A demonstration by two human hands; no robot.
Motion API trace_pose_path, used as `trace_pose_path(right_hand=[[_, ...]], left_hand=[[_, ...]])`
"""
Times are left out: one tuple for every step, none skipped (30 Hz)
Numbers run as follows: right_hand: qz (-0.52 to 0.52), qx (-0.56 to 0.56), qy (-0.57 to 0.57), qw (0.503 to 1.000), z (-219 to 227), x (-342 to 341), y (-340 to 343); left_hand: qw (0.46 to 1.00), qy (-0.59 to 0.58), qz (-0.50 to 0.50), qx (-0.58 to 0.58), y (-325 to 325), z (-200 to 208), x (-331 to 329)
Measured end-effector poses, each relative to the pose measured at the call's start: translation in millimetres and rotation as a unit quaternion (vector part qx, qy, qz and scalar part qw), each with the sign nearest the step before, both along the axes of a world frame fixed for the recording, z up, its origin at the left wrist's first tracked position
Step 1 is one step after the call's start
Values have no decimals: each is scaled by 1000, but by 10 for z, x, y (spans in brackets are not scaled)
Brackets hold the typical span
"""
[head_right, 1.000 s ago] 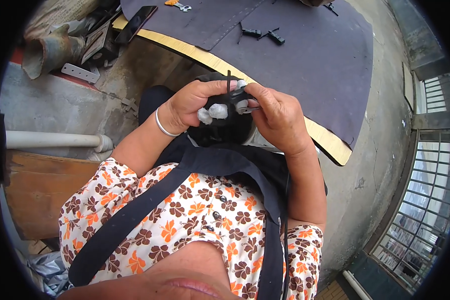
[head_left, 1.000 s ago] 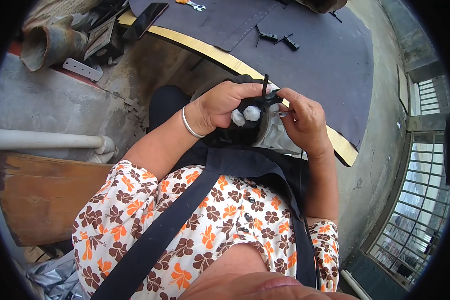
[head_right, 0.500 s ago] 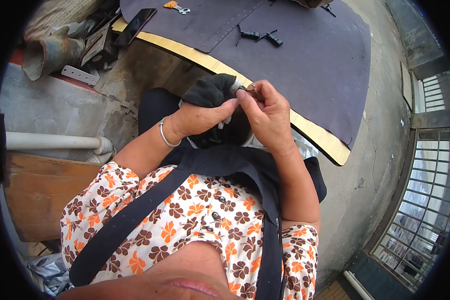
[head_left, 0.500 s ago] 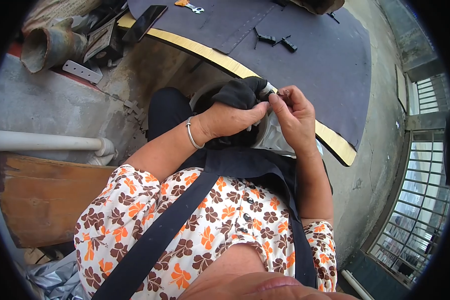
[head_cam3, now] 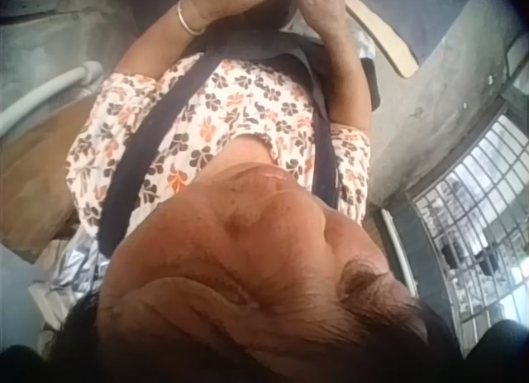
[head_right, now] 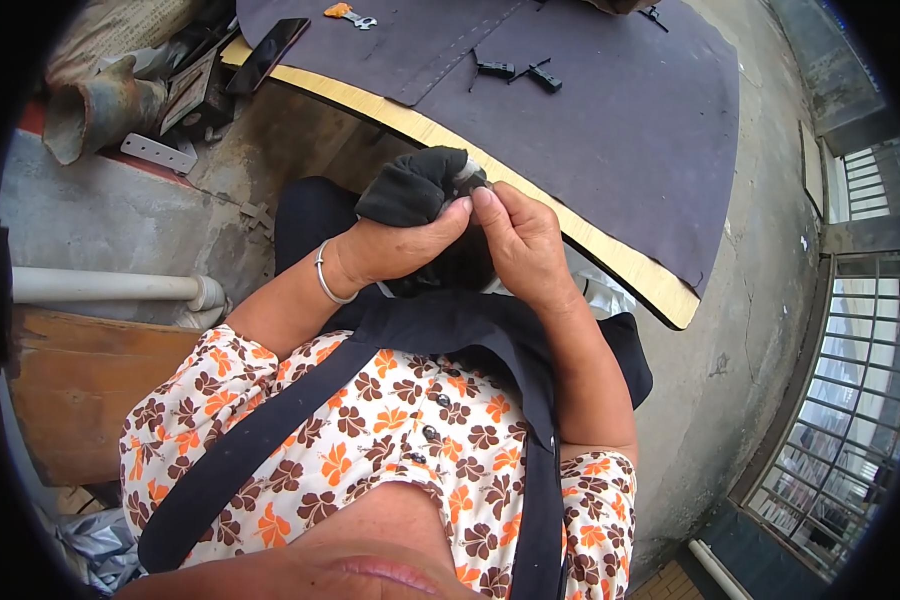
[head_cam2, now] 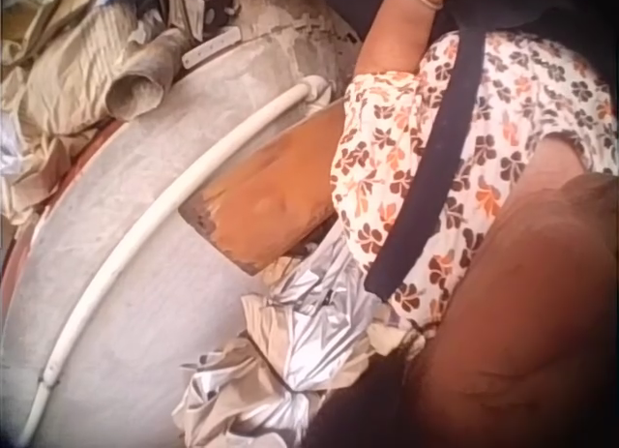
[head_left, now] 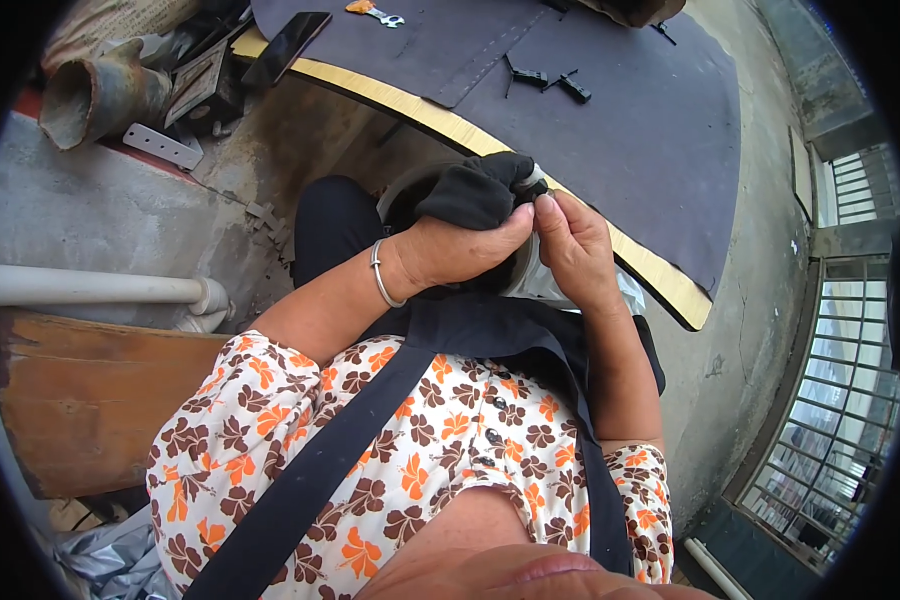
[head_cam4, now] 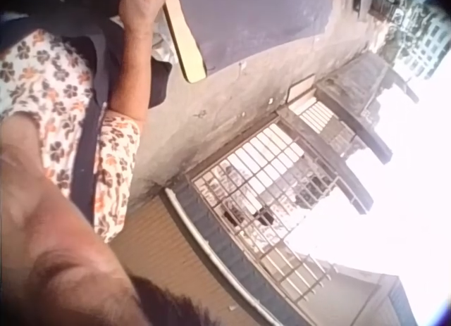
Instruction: Assembling small black plastic components onto a circular white part while sitting at a workbench.
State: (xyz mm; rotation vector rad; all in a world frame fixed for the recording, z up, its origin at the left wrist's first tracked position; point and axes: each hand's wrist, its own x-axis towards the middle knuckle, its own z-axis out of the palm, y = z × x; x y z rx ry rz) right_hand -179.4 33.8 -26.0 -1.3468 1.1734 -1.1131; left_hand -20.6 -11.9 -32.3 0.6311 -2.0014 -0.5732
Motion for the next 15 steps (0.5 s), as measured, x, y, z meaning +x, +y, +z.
trace_pose_path(right_hand=[[1,1,-1,1000,1,-9,0],[-20,-46,29,998,6,-38,-12],[-42,-92,59,993,28,-45,-23],[-47,-32,49,997,64,-14,1],[-48,-33,49,997,42,-49,4],[-22,-20,129,991,-2,-115,7],[5,-6,208,978,-27,-160,10],[-32,-37,192,980,-21,-166,20],[-30,-36,192,980,19,-175,26],[-34,-81,192,977,82,-184,27],[-41,-127,193,972,118,-194,25],[-44,-145,185,971,117,-183,12],[-45,-144,186,971,120,-163,-3],[-27,-107,132,985,121,-141,-24],[-8,-70,77,995,124,-124,-36]], left_hand=[[998,15,-17,60,-24,35,13],[992,32,-34,118,-55,71,5],[978,18,-69,196,-76,96,51],[978,18,-69,196,-76,114,64],[961,47,-85,259,-65,127,73],[938,76,-101,322,-60,133,74],[938,76,-102,322,-64,134,67],[918,113,-104,367,-51,131,64],[894,149,-105,410,-39,127,63],[893,149,-104,411,-36,111,65],[917,109,-88,373,-54,88,57],[938,68,-71,333,-63,76,50],[937,68,-73,334,-60,77,48],[949,51,-113,289,-57,86,45],[957,33,-153,244,-49,117,38]])
